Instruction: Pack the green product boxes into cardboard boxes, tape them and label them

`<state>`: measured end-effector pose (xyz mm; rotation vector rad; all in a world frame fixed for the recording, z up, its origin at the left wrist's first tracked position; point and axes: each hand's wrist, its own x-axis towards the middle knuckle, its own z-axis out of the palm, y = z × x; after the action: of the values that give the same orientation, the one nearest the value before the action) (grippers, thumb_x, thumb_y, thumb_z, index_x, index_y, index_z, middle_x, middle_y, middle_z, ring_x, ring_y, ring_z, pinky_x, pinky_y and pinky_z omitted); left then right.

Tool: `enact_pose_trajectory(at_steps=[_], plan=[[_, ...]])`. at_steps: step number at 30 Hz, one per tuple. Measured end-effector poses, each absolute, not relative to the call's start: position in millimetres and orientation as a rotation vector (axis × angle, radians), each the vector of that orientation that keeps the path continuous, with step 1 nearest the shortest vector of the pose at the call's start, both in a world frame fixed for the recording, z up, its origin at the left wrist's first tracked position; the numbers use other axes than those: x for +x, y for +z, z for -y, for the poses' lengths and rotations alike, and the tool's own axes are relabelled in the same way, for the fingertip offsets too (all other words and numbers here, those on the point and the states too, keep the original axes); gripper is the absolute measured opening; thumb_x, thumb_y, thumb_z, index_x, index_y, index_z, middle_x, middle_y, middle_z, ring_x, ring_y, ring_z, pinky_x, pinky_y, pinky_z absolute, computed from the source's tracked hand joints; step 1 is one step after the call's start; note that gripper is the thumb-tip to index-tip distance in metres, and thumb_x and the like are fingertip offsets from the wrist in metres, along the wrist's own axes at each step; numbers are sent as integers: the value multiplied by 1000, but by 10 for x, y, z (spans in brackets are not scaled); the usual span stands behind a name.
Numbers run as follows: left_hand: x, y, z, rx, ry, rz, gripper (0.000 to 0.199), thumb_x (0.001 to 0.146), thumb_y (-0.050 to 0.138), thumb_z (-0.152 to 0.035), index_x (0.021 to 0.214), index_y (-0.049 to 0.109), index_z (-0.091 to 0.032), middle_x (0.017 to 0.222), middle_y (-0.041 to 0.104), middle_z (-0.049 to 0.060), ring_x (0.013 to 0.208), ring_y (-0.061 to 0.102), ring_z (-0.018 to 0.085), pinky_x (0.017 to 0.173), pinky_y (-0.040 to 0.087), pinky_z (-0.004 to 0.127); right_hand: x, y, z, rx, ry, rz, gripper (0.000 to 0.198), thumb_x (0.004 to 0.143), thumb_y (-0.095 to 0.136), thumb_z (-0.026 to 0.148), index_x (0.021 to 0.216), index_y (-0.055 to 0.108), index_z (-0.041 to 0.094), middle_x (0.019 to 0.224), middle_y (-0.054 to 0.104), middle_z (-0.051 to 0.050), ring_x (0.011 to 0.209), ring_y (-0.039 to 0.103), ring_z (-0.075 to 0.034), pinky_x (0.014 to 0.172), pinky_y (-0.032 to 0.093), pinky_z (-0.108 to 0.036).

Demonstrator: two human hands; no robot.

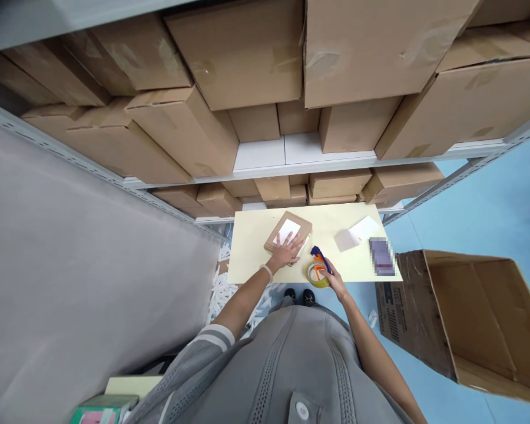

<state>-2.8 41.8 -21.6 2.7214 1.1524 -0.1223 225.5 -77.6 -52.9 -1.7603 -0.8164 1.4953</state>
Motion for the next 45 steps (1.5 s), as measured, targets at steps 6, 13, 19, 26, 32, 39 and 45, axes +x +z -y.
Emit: enact_pose_trajectory(at_steps=[6,13,19,26,32,39,45], plan=[[-23,-223,-412,2742,-131,-1182,81,90,51,-55,158,16,-29,165,15,4,153,2,35,117,1,70,2275,-437,484,-1893,1391,1066,72,64,68,30,135,59,29,127,68,-1,123,58,-28,108,42,-44],[-29,-242,-425,2756,-143,-1165,86,89,54,-54,158,14,-24,165,15,7,153,-2,34,117,1,71,2550,-312,-37,-1956,1442,1311,61,55,66,15,114,75,30,107,76,0,105,67,-30,95,50,-39],[-35,-257,-438,2755,-155,-1140,90,88,56,-55,158,11,-23,165,13,8,153,-1,35,115,1,72,2693,-74,-579,-2032,1284,1922,64,52,66,10,113,76,29,78,76,0,72,67,-24,73,51,-32],[-32,-258,-453,2735,-192,-1147,93,86,59,-54,158,9,-22,165,14,10,152,-1,37,115,0,73,2533,144,-796,-2046,898,2390,56,66,71,14,119,74,32,95,74,-9,84,68,-28,79,48,-34],[-43,-275,-462,2774,-198,-1128,94,86,58,-56,158,9,-21,165,13,9,152,-2,37,115,4,74,2287,329,-715,-2078,699,2574,49,84,63,24,132,65,31,110,69,-16,104,64,-31,90,46,-39],[-43,-270,-472,2792,-226,-1118,94,87,56,-57,159,8,-21,165,11,9,152,-3,37,115,5,73,2093,442,-766,-2180,816,2513,44,81,65,24,124,69,28,124,64,-17,118,58,-34,96,43,-42],[-34,-271,-466,2779,-204,-1119,96,86,58,-57,159,7,-21,165,13,10,152,-4,37,114,3,74,2261,360,-674,-2309,1135,2139,43,73,64,23,115,75,27,104,76,-9,94,68,-29,78,51,-35]])
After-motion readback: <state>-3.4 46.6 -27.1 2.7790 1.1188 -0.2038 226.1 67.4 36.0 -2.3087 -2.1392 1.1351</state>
